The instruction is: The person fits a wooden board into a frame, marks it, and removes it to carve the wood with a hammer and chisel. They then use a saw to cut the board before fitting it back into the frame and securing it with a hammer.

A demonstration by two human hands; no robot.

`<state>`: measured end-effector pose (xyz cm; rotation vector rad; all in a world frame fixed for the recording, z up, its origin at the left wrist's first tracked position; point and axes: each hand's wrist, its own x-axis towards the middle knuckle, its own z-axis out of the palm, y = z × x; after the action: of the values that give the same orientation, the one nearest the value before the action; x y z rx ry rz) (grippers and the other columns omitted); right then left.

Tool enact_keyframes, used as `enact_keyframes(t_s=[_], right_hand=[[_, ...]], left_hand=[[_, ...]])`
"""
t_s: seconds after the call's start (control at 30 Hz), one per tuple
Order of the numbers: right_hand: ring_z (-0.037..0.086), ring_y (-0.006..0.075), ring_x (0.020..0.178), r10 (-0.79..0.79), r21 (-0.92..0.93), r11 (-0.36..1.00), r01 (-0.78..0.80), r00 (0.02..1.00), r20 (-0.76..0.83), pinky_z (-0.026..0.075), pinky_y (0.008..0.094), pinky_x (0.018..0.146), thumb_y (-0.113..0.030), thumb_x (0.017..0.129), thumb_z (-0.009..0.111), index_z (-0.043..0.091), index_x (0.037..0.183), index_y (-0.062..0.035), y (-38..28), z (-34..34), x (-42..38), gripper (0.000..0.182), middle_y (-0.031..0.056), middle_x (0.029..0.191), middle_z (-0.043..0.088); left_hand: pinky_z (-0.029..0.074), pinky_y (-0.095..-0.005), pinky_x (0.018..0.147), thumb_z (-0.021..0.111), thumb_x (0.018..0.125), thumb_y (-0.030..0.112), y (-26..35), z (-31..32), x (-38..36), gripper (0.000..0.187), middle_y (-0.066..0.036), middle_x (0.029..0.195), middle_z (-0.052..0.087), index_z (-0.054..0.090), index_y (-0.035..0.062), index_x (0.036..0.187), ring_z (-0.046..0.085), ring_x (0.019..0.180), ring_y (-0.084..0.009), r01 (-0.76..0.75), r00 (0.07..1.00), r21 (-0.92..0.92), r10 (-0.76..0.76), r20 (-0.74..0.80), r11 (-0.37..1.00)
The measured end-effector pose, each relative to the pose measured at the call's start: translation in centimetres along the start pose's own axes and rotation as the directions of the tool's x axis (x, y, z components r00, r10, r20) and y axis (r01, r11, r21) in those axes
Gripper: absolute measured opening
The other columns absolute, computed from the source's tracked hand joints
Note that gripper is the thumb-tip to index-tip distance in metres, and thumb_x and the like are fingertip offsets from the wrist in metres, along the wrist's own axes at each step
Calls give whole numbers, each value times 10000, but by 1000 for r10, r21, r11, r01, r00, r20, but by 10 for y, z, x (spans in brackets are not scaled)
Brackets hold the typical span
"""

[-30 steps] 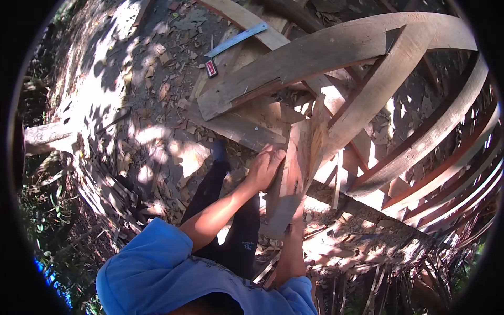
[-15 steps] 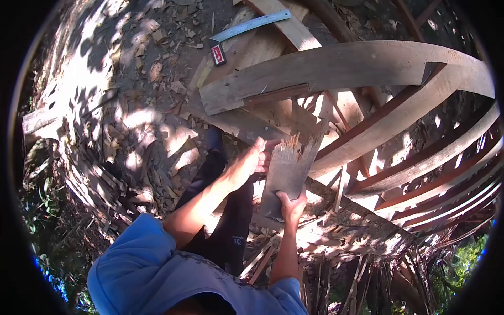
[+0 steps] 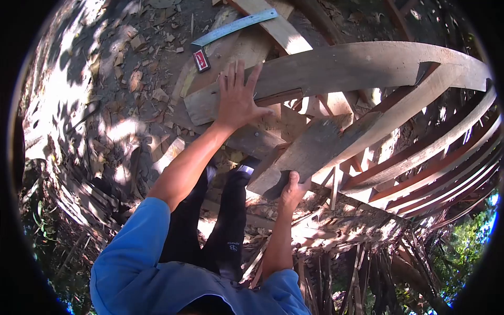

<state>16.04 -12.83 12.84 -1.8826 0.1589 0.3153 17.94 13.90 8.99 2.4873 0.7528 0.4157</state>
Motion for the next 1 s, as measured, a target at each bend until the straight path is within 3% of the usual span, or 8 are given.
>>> enact_keyframes(t_s=[0.1,0.2,0.4,0.6,0.7,0.8,0.9,1.0], right_hand=[[532,253,1133,50,-48,998,-51,999,-16,402,378,1016,-630,848,694,412,1368,111,-5,-9,-6,949,157,1267,548],[548,243,1106,73,-66,995,-72,997,7,415,374,1002,-638,839,701,413,1362,108,-2,-15,4,956,147,1251,559],[553,248,1158,20,97,995,-19,1000,-14,406,356,1031,-595,786,774,451,1374,84,6,8,17,954,138,1269,571],[550,263,1175,-69,88,994,64,996,56,403,367,1038,-516,807,793,447,1384,96,29,50,26,910,166,1300,569],[565,284,1141,-79,53,996,75,993,85,410,367,1026,-488,832,776,463,1362,109,44,65,25,858,189,1260,596],[574,288,1116,-193,-112,973,201,978,78,415,368,1015,-469,851,757,465,1352,114,70,79,26,823,198,1228,615],[566,271,1104,-194,10,981,194,978,73,409,359,1008,-484,846,761,480,1341,101,63,106,22,816,202,1210,619],[559,267,1117,-178,76,982,172,981,78,405,365,1011,-535,837,758,477,1345,95,72,124,24,856,196,1218,614]], left_hand=[[242,-667,1078,878,555,562,-1,10,4,1219,-233,1480,357,273,243,1564,342,1360,-438,-4,1000,-18,4,8,1000],[266,-594,1073,870,584,541,2,8,8,1190,-208,1391,410,286,209,1567,390,1292,-401,-6,998,59,3,56,998],[308,-583,1017,864,591,567,3,9,5,1174,-193,1342,435,304,202,1556,414,1252,-392,-55,998,107,58,-29,993],[292,-592,1078,797,641,666,-2,6,2,1172,-225,1500,347,279,157,1560,338,1376,-429,-77,997,131,73,29,988],[295,-524,1119,762,711,670,-26,0,-2,1104,-229,1529,337,310,97,1540,325,1406,-418,-82,989,-46,76,-127,996],[370,-458,1088,722,809,608,-53,-17,-33,895,-232,1401,470,436,46,1445,444,1323,-385,109,951,-286,-183,-249,952],[446,-390,992,593,947,561,-80,-25,-96,684,-197,1302,574,539,2,1337,557,1223,-307,486,791,-656,-609,50,578],[480,-369,944,439,972,677,-82,-19,-156,813,-194,1319,575,522,-40,1347,608,1156,-279,664,449,-747,-806,385,13]])
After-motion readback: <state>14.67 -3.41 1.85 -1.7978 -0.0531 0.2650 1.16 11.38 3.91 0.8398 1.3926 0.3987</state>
